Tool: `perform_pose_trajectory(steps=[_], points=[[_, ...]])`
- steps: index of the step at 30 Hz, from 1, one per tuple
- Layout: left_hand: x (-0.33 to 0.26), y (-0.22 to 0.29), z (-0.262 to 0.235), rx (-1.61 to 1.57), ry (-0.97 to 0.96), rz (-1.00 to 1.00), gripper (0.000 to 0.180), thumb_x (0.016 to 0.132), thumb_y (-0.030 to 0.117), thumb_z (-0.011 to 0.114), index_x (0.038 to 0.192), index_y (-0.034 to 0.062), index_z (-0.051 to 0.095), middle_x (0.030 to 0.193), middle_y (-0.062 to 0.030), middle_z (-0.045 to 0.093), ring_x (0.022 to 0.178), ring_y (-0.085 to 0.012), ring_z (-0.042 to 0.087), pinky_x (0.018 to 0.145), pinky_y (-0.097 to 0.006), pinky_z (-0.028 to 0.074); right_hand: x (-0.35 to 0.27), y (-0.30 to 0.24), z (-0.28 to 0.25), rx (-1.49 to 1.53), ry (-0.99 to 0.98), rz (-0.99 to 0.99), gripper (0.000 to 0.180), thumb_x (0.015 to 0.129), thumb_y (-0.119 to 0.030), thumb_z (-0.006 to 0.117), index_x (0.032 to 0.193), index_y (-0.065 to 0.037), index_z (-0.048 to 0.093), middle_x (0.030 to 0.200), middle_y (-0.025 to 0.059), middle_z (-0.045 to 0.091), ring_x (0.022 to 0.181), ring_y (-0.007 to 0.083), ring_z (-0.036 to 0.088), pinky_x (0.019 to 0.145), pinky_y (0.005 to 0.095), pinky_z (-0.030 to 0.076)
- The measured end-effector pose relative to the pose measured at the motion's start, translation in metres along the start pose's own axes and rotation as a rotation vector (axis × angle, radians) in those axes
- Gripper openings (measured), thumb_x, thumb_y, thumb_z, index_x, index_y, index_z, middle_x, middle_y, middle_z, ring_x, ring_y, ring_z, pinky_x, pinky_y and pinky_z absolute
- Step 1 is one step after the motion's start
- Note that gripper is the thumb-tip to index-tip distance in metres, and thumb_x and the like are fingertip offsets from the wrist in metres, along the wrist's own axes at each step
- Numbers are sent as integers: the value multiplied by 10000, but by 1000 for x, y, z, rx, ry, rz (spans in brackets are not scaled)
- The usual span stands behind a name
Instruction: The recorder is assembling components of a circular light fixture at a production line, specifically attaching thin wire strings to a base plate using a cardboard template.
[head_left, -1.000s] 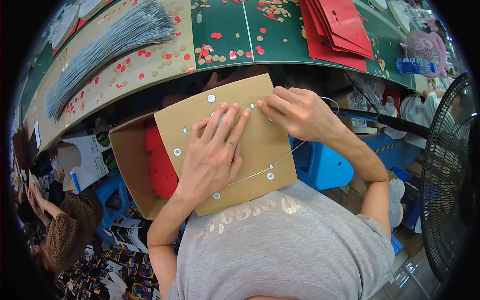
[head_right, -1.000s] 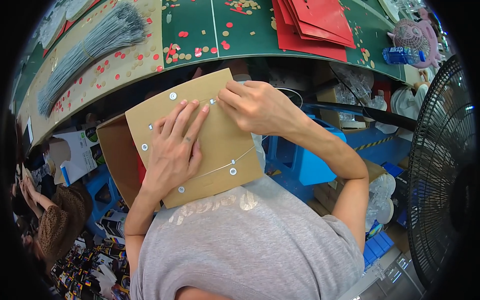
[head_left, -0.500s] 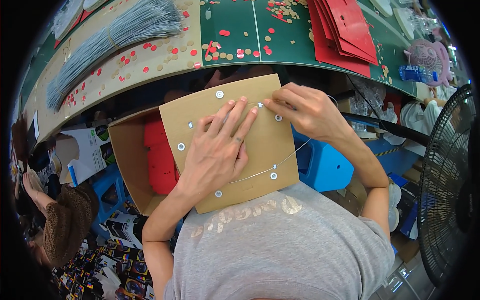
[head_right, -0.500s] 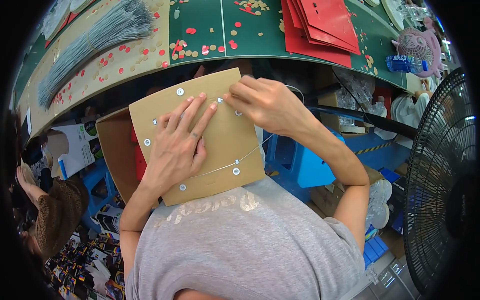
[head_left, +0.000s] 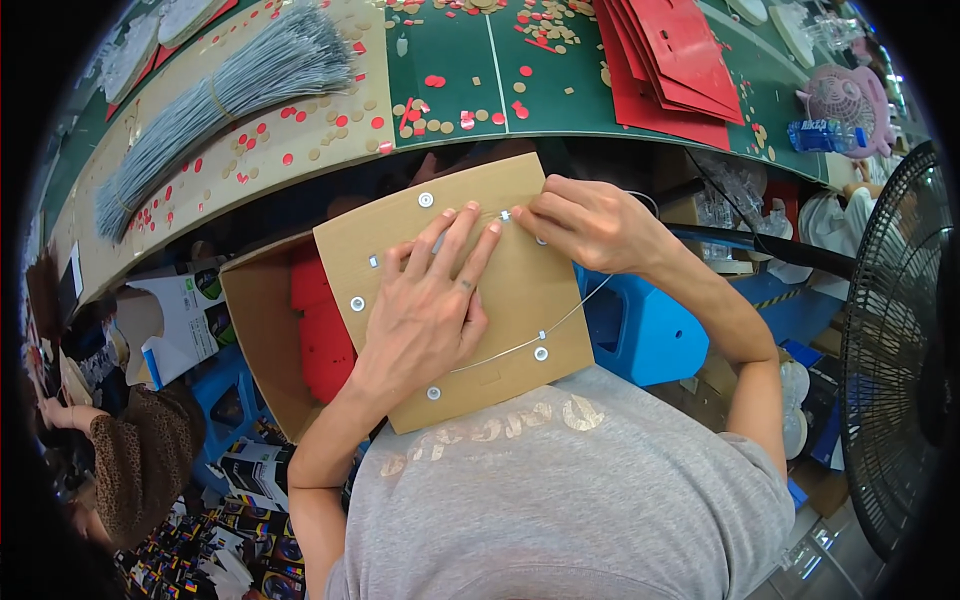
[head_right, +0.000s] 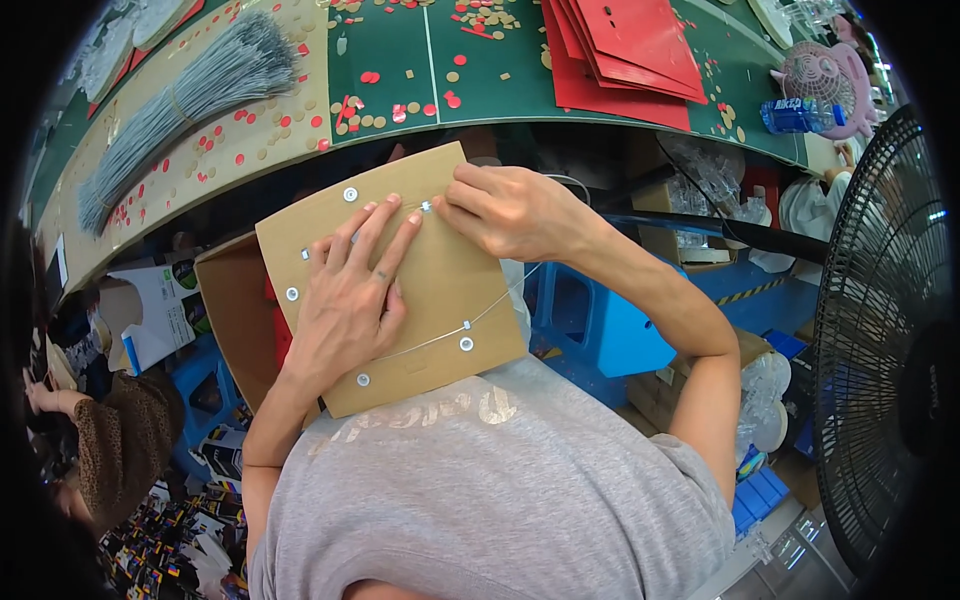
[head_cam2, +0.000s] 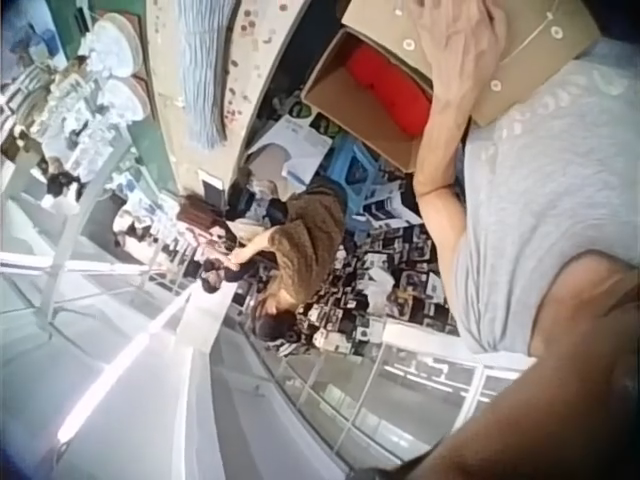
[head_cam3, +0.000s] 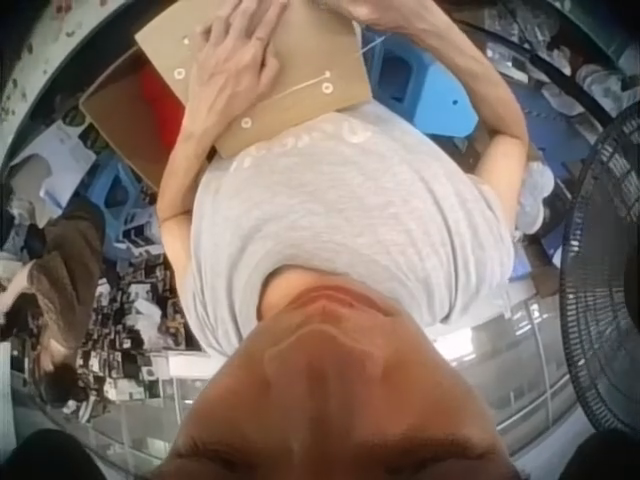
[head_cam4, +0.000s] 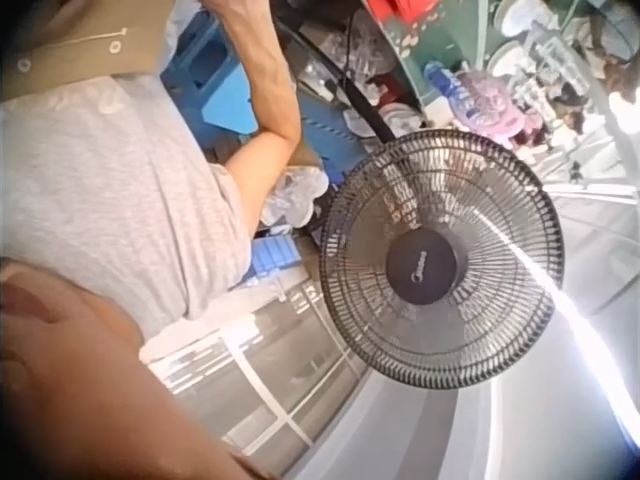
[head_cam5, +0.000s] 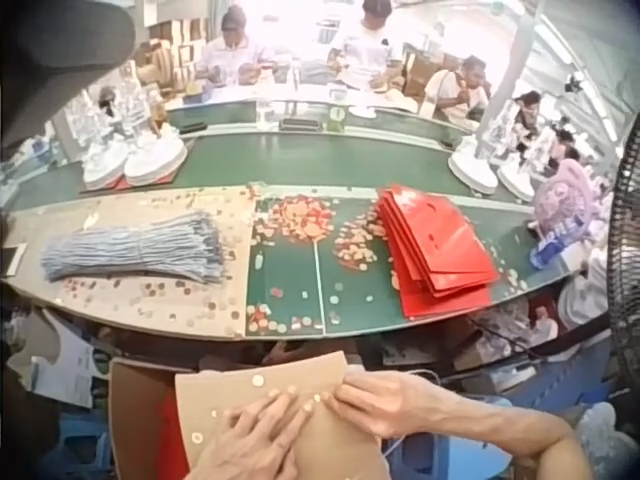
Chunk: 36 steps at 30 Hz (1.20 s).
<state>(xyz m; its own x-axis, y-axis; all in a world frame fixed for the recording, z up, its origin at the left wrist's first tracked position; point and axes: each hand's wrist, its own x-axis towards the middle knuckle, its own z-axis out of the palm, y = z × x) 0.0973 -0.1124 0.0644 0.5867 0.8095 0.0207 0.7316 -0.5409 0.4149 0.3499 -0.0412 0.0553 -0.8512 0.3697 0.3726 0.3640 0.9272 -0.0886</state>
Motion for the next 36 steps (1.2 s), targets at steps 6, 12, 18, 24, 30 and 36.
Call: perform_pose_trajectory(steps=[6, 12, 18, 24, 30, 36], points=[[-1, 3, -1, -3, 7, 14, 748, 804, 109, 628, 1531, 77, 452, 1570, -135, 418, 1412, -308, 419, 1089, -445, 352, -3, 2, 0, 102, 11, 42, 352, 676, -74, 703, 1014, 26, 717, 896, 84, 630, 832, 233, 674, 617, 320, 583], [4, 3, -4, -237, 50, 6, 783, 788, 53, 665, 1522, 20, 393, 1530, -162, 446, 1391, -338, 439, 1092, -455, 352, -13, -1, -10, 73, -54, 164, 344, 693, -54, 699, 1030, 17, 720, 900, 82, 633, 842, 234, 679, 642, 322, 580], [25, 0, -6, -222, 139, 14, 494, 829, 53, 674, 1302, -15, 546, 1262, -207, 553, 1154, -340, 541, 975, -416, 425, -7, -14, -1, -15, -12, 94, 343, 715, -85, 699, 1032, 46, 722, 957, 101, 638, 908, 258, 682, 720, 333, 585], [62, -13, -1, 123, 48, 239, 154, 859, 71, 670, 969, -23, 613, 1066, -159, 579, 934, -295, 512, 798, -418, 433, -2, -49, 4, -94, 213, 357, 366, 650, -4, 728, 1012, 52, 734, 1025, 128, 682, 932, 275, 692, 740, 361, 597], [60, -22, -1, 19, 160, 281, 81, 811, 36, 699, 856, -4, 644, 1138, -151, 596, 1170, -314, 544, 922, -423, 447, -3, -72, 20, 56, 273, 531, 281, 717, 62, 740, 998, 62, 746, 1053, 148, 716, 944, 296, 720, 780, 353, 611], [18, -42, -24, 59, 146, 129, 80, 782, 44, 684, 854, 11, 685, 1268, -155, 601, 1342, -359, 508, 1112, -557, 380, -5, -69, 17, 66, 263, 545, 253, 735, 65, 736, 988, 61, 747, 1067, 140, 730, 971, 278, 729, 778, 336, 616]])
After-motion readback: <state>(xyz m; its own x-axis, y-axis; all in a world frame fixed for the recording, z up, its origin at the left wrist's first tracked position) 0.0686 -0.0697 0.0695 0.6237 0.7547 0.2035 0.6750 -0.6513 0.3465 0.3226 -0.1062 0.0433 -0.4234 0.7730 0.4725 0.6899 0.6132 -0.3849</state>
